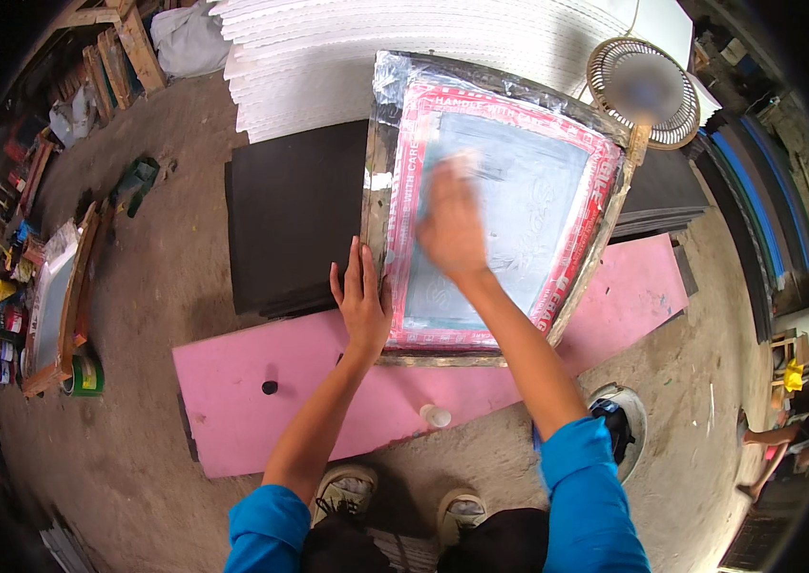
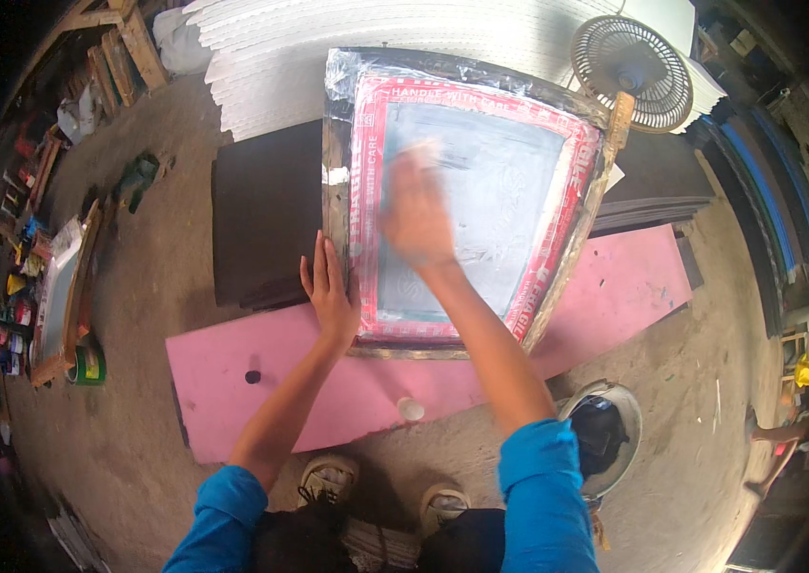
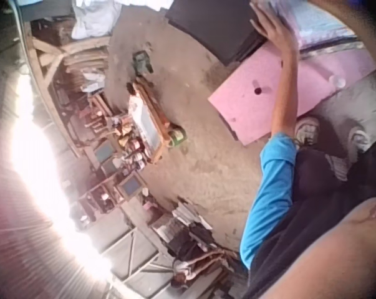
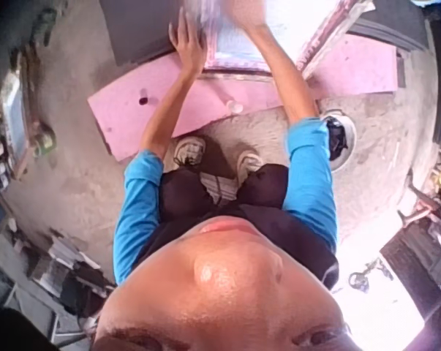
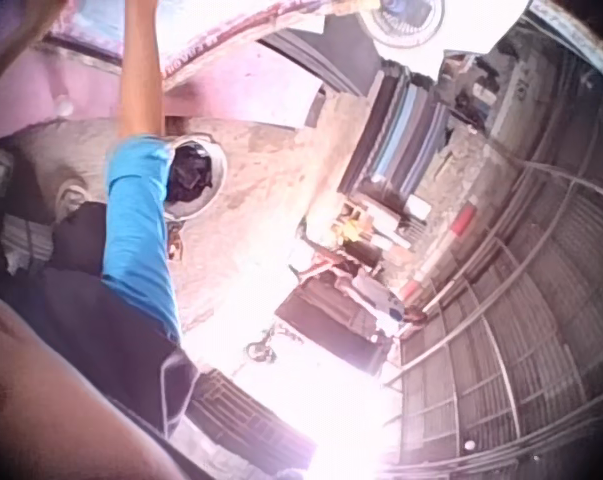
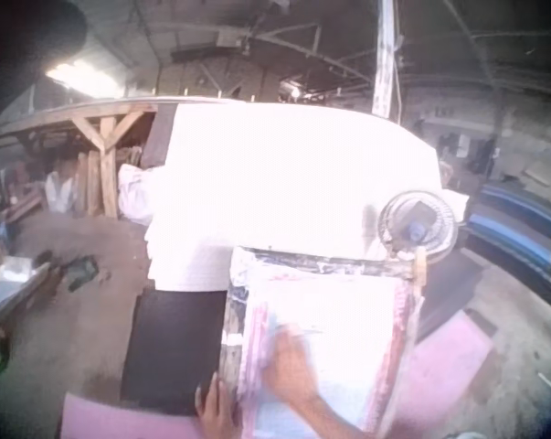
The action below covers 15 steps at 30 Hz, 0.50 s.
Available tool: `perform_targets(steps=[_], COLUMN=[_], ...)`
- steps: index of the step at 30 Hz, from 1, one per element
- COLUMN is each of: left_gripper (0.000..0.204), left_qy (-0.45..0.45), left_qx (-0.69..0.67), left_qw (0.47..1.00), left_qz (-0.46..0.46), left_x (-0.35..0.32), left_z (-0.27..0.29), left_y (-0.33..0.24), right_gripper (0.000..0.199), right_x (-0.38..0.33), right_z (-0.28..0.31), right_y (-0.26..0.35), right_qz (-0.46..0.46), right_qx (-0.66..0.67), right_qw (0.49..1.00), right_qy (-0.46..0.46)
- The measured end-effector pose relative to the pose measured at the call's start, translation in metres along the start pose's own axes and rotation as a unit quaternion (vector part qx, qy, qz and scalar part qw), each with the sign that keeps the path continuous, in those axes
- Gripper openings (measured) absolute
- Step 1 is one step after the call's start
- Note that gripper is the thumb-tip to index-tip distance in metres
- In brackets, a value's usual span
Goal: The person carries a screen printing frame to a workbench, then repeatedly wipes the mesh surface with a cloth and a small bottle, focusing on the same frame throughout the clip. The person also removes a plastic film from the frame edges and dips the cloth into a bucket of dark liquid during the cleaning.
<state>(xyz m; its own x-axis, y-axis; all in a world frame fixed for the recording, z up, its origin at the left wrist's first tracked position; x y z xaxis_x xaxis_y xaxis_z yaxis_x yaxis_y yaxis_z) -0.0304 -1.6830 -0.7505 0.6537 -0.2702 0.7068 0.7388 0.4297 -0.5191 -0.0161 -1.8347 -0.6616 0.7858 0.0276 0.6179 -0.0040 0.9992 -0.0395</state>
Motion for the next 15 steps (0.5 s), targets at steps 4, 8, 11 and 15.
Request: perform_targets(steps=[4, 8, 11, 15], left_gripper=[0.068, 0.061, 0.061, 0.060], left_qy=[-0.001, -0.014, -0.017, -0.014], left_qx=[-0.004, 0.005, 0.011, 0.010], left_qw=[1.000, 1.000, 1.000, 1.000], left_qz=[-0.002, 0.005, 0.008, 0.002], left_x=[-0.001, -0.001, 0.000, 0.000], left_z=[0.000, 0.002, 0.003, 0.003], left_y=[0.000, 0.000, -0.001, -0.001], right_gripper=[0.067, 0.067, 0.067, 0.071], right_x=[0.005, -0.011, -0.017, -0.077], right_z=[0.009, 0.047, -0.003, -0.045], right_y=[-0.032, -0.109, -0.051, 0.042], right_qz=[0.011, -0.319, -0.183, 0.165], right_qx=[-0.081, -0.121, -0.092, -0.101], right_qw=[0.996, 0.917, 0.977, 0.973], right_qy=[0.030, -0.208, -0.059, 0.129])
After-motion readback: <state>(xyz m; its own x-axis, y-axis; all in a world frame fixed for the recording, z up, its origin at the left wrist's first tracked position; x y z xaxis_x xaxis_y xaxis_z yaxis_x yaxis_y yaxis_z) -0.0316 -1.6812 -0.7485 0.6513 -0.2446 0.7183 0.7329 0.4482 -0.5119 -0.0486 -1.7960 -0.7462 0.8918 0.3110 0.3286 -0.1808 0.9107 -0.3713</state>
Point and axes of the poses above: each hand's wrist, its own x-axis towards the middle knuckle, its own z-axis out of the back of the hand, y = z × x, the point moved 8 cm from there along x, towards the middle knuckle, and after that the axes turned 8 degrees about -x, right-handed, at the moved point
